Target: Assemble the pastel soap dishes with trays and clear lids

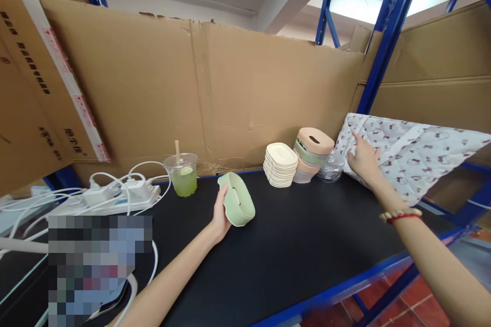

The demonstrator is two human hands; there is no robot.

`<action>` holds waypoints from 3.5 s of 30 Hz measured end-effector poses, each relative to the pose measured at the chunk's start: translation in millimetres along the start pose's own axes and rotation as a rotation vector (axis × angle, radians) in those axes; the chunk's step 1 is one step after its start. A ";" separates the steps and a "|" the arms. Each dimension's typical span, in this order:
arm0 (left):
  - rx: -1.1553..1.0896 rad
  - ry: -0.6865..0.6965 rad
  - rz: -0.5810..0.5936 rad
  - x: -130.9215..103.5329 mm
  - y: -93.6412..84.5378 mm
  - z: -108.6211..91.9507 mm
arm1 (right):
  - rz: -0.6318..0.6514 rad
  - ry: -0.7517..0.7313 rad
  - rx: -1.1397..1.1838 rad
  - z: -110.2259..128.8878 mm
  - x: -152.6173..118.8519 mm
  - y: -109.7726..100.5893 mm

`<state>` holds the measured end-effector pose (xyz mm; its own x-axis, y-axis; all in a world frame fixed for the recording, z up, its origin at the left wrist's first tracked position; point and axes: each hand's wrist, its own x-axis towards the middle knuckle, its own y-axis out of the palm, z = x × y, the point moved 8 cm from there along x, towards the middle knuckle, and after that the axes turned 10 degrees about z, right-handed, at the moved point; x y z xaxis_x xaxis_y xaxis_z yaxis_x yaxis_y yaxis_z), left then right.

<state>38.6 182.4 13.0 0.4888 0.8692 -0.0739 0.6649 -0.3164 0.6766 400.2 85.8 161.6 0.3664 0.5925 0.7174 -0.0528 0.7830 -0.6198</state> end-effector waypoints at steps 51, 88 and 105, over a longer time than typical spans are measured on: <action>0.101 -0.140 0.154 -12.3 13.2 3.2 | 0.129 0.134 0.066 60.6 36.9 23.0; 0.011 -0.149 0.091 -9.9 12.2 11.2 | 0.194 -0.472 -0.415 174.1 -33.4 60.1; 0.003 -0.158 0.077 -10.3 10.3 10.7 | 0.250 -0.556 -0.323 159.4 -38.7 81.5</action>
<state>46.5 166.1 13.0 0.6206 0.7722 -0.1361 0.6237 -0.3809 0.6826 233.7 156.9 134.0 -0.1563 0.8244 0.5440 0.2371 0.5660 -0.7896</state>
